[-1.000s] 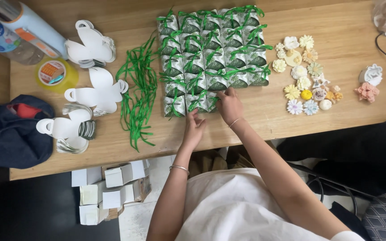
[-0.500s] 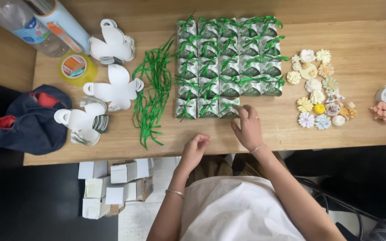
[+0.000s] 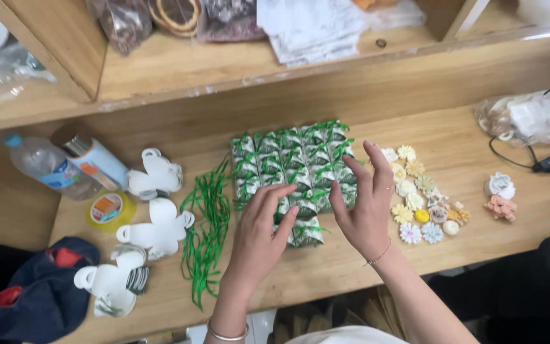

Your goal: Packaging decorative items and small gift boxes with ribbons.

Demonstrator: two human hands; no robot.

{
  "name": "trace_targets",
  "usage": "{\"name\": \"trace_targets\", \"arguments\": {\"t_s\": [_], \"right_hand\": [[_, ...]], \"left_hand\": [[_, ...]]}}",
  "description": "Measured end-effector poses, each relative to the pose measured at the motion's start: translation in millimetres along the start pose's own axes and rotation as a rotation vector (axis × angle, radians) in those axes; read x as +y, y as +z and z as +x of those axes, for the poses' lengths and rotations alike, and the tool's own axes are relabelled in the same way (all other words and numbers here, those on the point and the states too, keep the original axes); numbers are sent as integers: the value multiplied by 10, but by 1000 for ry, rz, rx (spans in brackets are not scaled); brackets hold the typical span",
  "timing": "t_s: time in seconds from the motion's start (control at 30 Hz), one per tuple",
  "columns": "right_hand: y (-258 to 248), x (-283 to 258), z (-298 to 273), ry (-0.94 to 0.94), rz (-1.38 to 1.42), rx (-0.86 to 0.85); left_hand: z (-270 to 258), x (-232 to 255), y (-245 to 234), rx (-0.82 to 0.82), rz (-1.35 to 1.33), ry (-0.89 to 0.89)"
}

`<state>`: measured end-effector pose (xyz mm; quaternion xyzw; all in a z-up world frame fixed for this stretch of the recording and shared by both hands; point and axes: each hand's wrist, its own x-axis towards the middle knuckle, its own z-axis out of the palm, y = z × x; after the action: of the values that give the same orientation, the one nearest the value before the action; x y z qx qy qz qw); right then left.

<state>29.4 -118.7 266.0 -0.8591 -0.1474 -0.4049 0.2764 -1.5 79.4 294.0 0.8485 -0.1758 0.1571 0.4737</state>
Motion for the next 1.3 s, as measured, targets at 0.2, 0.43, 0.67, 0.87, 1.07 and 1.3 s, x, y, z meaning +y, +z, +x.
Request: {"name": "trace_targets", "arguments": {"t_s": [0.2,0.43,0.67,0.87,1.07,1.3], "right_hand": [[-119,-69,864,-130,-38,200],[222,178,1651,-191,-200,201],[653,468,1984,-220,-276,45],[705,476,1930,-228,-256,-48],[630,434,1821,-223,-258,-50],[463,422,1765,-191,-148,18]], "left_hand": [[884,373,-114,229,224,397],[1977,273,28,328,405,574],[2597,9,-13,245,579,602],[2645,-123,-9,149,521,473],[2675,-133,18,142,494,400],[2654,-61,-3,160,451,370]]}}
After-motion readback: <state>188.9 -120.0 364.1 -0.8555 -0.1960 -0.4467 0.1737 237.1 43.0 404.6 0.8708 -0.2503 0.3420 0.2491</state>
